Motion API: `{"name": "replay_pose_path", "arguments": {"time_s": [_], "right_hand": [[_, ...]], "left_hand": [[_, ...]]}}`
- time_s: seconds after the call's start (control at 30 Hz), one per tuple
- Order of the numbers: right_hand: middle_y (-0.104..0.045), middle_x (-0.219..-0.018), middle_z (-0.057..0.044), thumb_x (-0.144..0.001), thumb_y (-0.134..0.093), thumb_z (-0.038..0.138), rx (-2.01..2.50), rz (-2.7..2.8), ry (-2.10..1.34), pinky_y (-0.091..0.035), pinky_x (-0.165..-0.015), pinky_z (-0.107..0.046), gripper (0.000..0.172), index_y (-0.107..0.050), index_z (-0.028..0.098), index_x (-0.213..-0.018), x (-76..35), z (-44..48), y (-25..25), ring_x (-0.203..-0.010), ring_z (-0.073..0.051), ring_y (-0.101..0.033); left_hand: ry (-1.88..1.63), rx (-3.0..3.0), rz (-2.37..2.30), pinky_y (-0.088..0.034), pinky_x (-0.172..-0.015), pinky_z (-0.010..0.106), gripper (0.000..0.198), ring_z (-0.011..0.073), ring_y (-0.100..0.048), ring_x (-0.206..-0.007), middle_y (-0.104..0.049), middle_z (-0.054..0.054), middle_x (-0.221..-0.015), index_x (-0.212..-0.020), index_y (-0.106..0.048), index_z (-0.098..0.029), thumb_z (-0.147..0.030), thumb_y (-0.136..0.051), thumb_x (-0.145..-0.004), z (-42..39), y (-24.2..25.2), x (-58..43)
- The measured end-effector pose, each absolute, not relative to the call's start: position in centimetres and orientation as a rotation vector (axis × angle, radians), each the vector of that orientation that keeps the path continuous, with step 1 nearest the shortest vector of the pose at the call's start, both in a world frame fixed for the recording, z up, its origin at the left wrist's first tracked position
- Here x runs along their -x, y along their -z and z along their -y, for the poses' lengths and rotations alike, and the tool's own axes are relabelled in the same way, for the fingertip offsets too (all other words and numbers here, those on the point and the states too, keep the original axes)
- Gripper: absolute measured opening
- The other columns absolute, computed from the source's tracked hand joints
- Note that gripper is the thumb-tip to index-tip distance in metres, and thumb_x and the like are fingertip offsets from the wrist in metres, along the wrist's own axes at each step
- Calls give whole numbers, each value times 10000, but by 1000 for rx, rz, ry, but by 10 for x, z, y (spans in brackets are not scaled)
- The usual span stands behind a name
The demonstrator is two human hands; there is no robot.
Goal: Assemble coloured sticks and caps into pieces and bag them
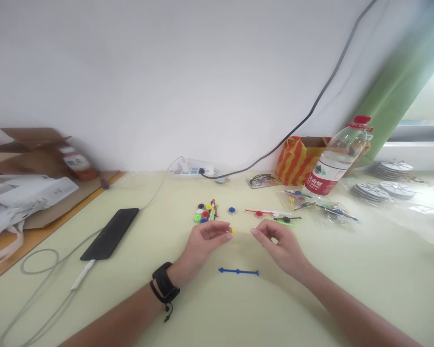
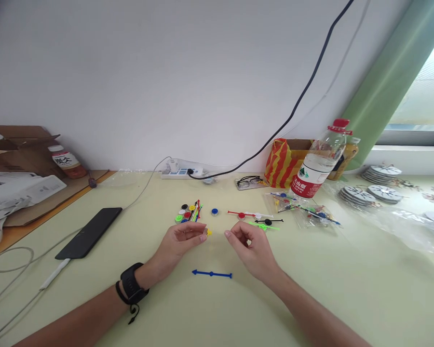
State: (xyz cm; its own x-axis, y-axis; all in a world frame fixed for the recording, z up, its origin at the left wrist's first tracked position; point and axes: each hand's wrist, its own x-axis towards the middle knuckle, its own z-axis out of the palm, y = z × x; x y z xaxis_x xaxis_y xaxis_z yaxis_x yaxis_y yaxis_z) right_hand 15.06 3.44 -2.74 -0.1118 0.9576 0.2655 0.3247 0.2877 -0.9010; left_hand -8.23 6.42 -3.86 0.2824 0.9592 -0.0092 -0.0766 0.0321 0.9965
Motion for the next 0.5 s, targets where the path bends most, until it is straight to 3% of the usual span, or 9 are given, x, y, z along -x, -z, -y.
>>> {"name": "replay_pose_path", "arguments": {"time_s": [0.17, 0.33, 0.5], "right_hand": [[-476, -641, 9, -956, -588, 494, 1204, 1626, -809, -351, -531, -281, 368, -538, 218, -717, -152, -34, 25, -610, -155, -426], [-473, -637, 13, -952, -596, 499, 1196, 1607, -761, -367, -545, -286, 375, -538, 218, -710, -153, -34, 24, -607, -154, -431], [-471, -620, 13, -959, -595, 463, 1184, 1581, -679, -380, -537, -293, 360, -526, 223, -699, -153, -32, 23, -589, -154, -434]], "left_hand": [[-1140, -1561, -954, -577, -919, 370, 294, 234, -705, -946, -759, 81, -1045, -1077, -749, -201, -311, -839, -820, -56, 37, 80], [-1179, -1968, -996, -554, -962, 387, 81, 254, -715, -998, -770, 71, -1083, -959, -796, -254, -273, -767, -887, -48, 36, 80], [-1213, -2053, -965, -552, -984, 425, 122, 273, -716, -1024, -771, 60, -1123, -977, -826, -312, -269, -730, -915, -50, 41, 81]]}}
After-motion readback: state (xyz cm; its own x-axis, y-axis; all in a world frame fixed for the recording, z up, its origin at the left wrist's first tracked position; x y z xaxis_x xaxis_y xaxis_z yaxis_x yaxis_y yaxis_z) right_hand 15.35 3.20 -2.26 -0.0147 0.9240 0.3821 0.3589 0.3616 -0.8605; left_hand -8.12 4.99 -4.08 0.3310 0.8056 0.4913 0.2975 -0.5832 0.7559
